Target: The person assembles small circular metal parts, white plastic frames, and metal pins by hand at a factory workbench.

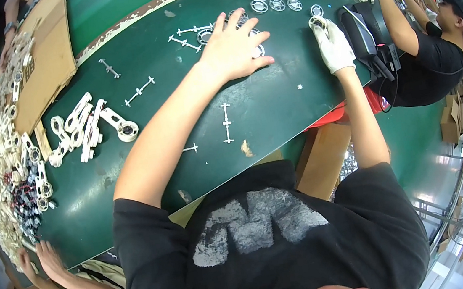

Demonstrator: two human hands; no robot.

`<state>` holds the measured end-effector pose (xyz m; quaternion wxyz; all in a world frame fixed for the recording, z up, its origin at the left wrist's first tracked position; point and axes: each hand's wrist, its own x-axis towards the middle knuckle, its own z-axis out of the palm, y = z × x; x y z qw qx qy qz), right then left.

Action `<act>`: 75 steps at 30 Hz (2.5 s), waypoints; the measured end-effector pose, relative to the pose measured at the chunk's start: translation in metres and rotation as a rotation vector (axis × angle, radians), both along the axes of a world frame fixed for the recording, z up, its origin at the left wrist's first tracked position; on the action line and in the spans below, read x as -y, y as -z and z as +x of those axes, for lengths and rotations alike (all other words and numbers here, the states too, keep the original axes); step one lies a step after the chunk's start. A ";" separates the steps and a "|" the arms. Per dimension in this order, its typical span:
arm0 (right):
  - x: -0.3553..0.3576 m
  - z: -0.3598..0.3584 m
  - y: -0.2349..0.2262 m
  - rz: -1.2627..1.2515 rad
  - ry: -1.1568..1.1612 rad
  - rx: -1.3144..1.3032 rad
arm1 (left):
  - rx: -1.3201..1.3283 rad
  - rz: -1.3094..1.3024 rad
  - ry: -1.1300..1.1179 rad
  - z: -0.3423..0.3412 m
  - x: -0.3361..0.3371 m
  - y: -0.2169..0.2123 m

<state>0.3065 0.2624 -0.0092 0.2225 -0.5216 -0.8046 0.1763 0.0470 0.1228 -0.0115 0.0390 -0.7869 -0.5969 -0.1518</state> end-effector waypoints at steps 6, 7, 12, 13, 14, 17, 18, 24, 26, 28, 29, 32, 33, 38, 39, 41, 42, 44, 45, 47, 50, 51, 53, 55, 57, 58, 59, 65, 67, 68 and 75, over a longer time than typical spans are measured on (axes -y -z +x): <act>-0.036 0.045 0.007 0.040 -0.106 -0.226 | 0.204 0.155 0.025 -0.039 0.055 -0.036; -0.033 0.042 0.006 -0.212 0.095 -0.493 | 0.311 0.118 0.001 -0.045 0.072 -0.045; -0.023 0.026 0.020 -0.352 0.096 -0.948 | 0.440 0.180 -0.063 -0.056 0.127 -0.031; -0.005 0.008 0.012 -0.398 0.075 -0.980 | 0.435 0.153 -0.045 -0.059 0.131 -0.024; 0.007 -0.004 0.010 -0.397 0.050 -0.988 | 0.411 0.191 -0.020 -0.057 0.129 -0.022; 0.040 -0.034 0.011 -0.379 0.074 -0.983 | 0.389 0.181 -0.043 -0.050 0.118 -0.014; 0.050 -0.042 0.010 -0.336 0.064 -0.859 | 0.345 0.201 -0.072 -0.048 0.114 -0.009; 0.109 -0.111 -0.005 -0.338 -0.109 -0.572 | 0.206 0.205 -0.130 -0.050 0.112 0.006; 0.114 -0.124 -0.005 -0.494 -0.187 -0.771 | 0.166 0.197 -0.171 -0.051 0.115 0.005; 0.130 -0.139 -0.010 -0.630 -0.201 -0.903 | 0.171 0.256 -0.203 -0.054 0.120 0.004; 0.136 -0.143 -0.010 -0.665 -0.208 -0.914 | 0.230 0.279 -0.199 -0.055 0.122 0.003; 0.145 -0.158 -0.004 -0.644 -0.232 -0.999 | 0.302 0.328 -0.082 -0.045 0.127 -0.006; 0.143 -0.162 -0.003 -0.635 -0.241 -1.054 | 0.258 0.256 -0.062 -0.038 0.129 -0.007; 0.124 -0.176 -0.016 -0.310 -0.188 -0.957 | 0.207 0.163 -0.156 -0.014 0.130 -0.001; 0.108 -0.170 -0.021 -0.232 -0.269 -0.852 | 0.203 0.142 -0.161 -0.009 0.125 -0.004; 0.092 -0.177 -0.033 -0.312 -0.320 -0.955 | 0.200 0.132 -0.156 -0.005 0.119 0.003; 0.106 -0.189 -0.056 -0.320 -0.325 -0.953 | 0.216 0.151 -0.143 -0.008 0.118 0.007; 0.139 -0.207 -0.104 -0.510 -0.158 -0.498 | 0.366 0.195 -0.118 -0.021 0.126 0.007; 0.082 -0.184 -0.060 -0.398 -0.561 -0.606 | 0.474 0.303 -0.059 -0.022 0.123 -0.004; 0.097 -0.182 -0.072 -0.436 -0.595 -0.361 | 0.620 0.498 0.042 -0.044 0.126 -0.019; 0.112 -0.171 -0.072 -0.775 -0.670 -0.255 | 0.760 0.492 0.128 -0.060 0.125 -0.033; 0.116 -0.170 -0.077 -0.906 -0.736 -0.170 | 0.728 0.486 0.119 -0.062 0.124 -0.033; 0.120 -0.169 -0.073 -0.976 -0.840 -0.110 | 0.650 0.494 0.113 -0.068 0.123 -0.025; 0.117 -0.167 -0.065 -0.965 -0.885 -0.122 | 0.527 0.528 0.114 -0.071 0.118 -0.021; 0.118 -0.167 -0.063 -0.996 -0.870 -0.162 | 0.645 0.534 0.071 -0.068 0.118 -0.019; 0.120 -0.167 -0.064 -1.019 -0.862 -0.197 | 0.623 0.531 0.026 -0.069 0.119 -0.022; 0.121 -0.167 -0.064 -1.023 -0.860 -0.204 | 0.621 0.524 0.028 -0.070 0.120 -0.022; 0.121 -0.165 -0.074 -0.964 -0.794 -0.118 | 0.595 0.515 0.084 -0.086 0.117 -0.029; 0.121 -0.166 -0.075 -0.947 -0.782 -0.069 | 0.582 0.491 0.084 -0.088 0.118 -0.032; 0.122 -0.166 -0.073 -0.948 -0.781 -0.070 | 0.569 0.470 0.081 -0.087 0.118 -0.033; 0.127 -0.166 -0.077 -0.897 -0.795 -0.009 | 0.588 0.362 0.078 -0.087 0.122 -0.036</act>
